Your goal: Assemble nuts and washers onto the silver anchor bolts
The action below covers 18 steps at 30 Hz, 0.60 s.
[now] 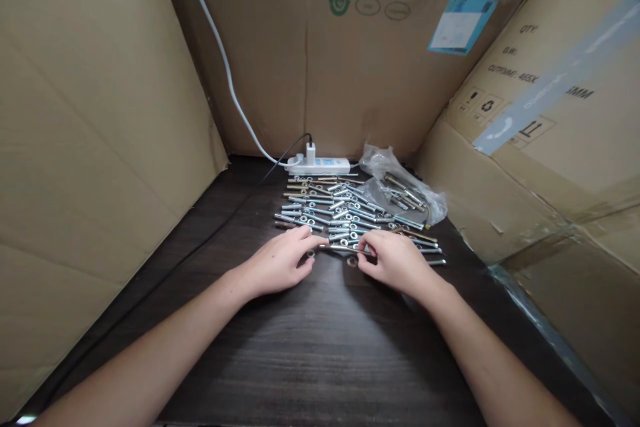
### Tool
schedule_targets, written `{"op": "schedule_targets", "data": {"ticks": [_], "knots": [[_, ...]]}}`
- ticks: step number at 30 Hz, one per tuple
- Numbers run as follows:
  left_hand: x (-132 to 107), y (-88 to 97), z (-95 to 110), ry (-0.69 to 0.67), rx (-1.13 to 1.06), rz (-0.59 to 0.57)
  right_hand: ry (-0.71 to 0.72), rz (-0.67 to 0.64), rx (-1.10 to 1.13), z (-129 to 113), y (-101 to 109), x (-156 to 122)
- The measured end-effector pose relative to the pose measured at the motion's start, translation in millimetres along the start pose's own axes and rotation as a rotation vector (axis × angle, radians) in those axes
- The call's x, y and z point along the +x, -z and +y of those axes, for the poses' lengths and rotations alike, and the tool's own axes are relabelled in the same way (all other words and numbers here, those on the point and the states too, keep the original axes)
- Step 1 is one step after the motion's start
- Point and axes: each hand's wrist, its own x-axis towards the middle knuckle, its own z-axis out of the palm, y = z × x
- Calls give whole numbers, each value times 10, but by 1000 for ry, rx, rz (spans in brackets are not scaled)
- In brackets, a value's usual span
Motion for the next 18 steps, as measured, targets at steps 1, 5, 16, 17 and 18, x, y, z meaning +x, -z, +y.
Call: {"op": "schedule_targets", "data": {"ticks": [1,5,16,17,18], "knots": [[3,3,4,5,1,15,2,24,8,-6,-9,1],[16,17,9,61,-3,108,5,97,65,-14,-59,2],[-18,109,146,7,-64,157,-39,150,731,-136,-182,3],[-24,108,155,-2,-69,155,-61,113,859,-156,-198,6],[-29,105,161,-15,-73,157,-85,71,979,-176,-209,10]]}}
